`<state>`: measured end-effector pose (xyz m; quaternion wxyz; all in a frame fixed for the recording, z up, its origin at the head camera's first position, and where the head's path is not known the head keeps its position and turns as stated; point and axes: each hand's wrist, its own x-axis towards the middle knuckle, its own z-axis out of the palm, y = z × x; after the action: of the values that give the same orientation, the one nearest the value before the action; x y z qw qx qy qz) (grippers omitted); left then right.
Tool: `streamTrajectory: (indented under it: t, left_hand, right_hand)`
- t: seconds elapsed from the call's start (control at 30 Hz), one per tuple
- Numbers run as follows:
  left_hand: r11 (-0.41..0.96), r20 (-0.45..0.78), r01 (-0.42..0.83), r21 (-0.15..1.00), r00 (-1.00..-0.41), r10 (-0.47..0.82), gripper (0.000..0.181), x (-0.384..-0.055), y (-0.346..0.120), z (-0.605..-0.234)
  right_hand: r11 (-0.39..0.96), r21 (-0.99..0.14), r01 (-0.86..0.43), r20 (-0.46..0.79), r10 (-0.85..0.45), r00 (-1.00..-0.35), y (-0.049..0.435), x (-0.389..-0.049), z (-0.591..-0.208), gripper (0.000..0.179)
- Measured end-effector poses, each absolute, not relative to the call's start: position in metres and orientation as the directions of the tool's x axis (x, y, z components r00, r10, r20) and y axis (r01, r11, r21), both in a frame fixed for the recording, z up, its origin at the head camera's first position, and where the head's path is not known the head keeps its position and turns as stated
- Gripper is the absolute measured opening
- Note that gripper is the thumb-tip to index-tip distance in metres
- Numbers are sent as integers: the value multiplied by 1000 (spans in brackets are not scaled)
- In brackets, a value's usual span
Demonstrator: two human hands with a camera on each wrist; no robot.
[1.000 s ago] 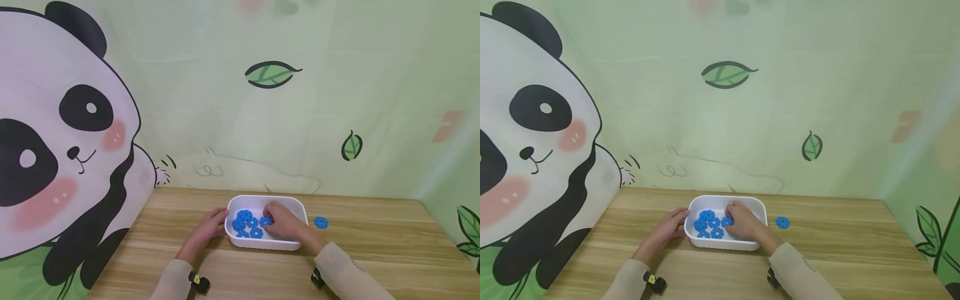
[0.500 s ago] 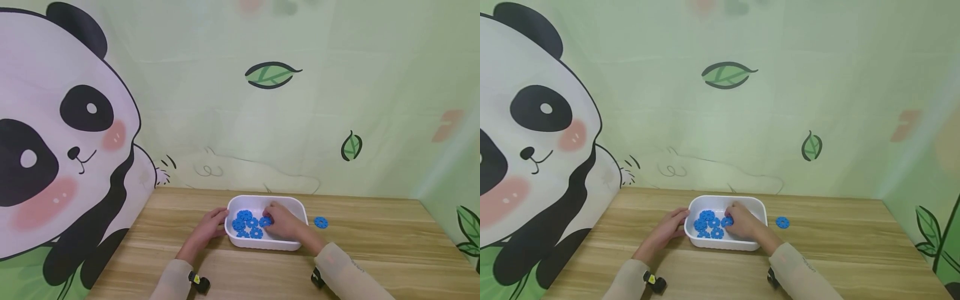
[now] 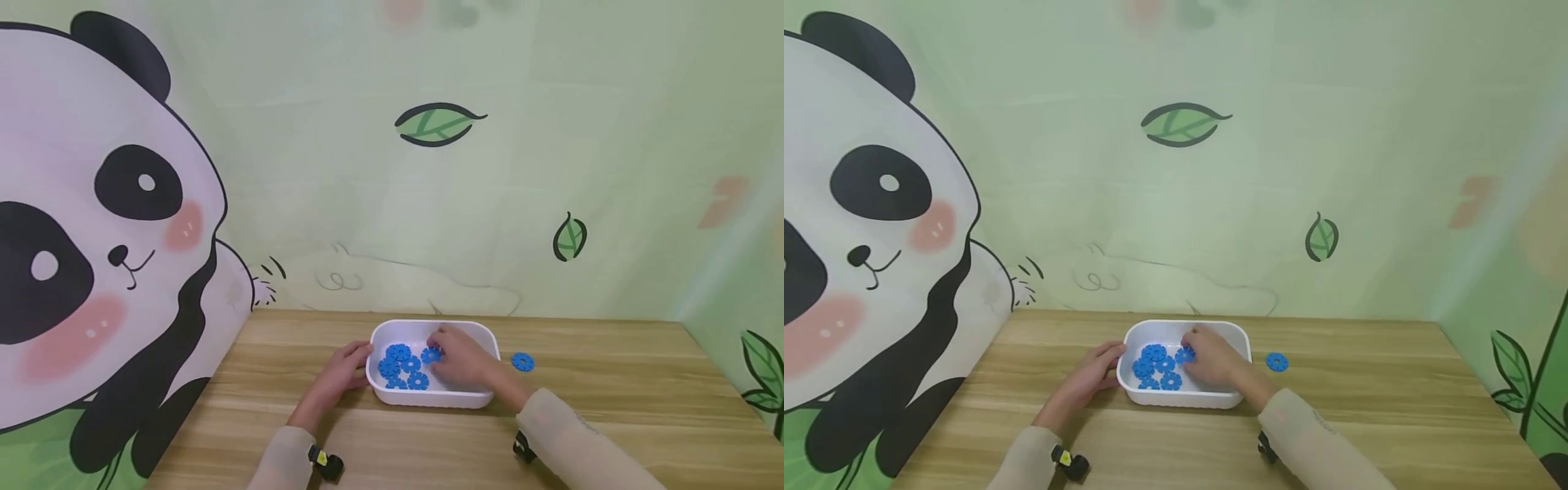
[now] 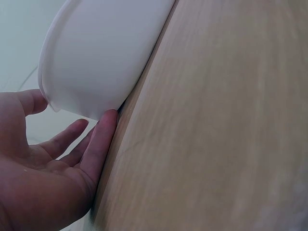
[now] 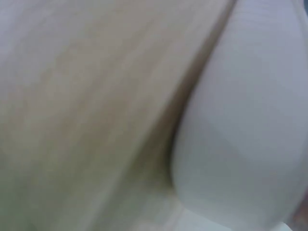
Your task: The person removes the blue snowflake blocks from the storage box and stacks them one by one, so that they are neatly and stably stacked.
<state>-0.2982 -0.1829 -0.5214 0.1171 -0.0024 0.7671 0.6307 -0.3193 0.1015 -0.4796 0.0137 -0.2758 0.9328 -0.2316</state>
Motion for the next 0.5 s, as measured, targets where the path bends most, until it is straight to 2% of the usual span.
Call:
streamTrajectory:
  t: [0.27,0.5]
  left_hand:
    - [205,-179,-147,968,-973,148,61,-298,-181,-524]
    - [190,-186,-159,969,-974,133,64,-299,-180,-522]
  right_hand:
    - [674,-453,-583,187,-568,-802,134,-316,-449,35]
    - [661,-483,-574,253,-522,-815,176,-320,-427,34]
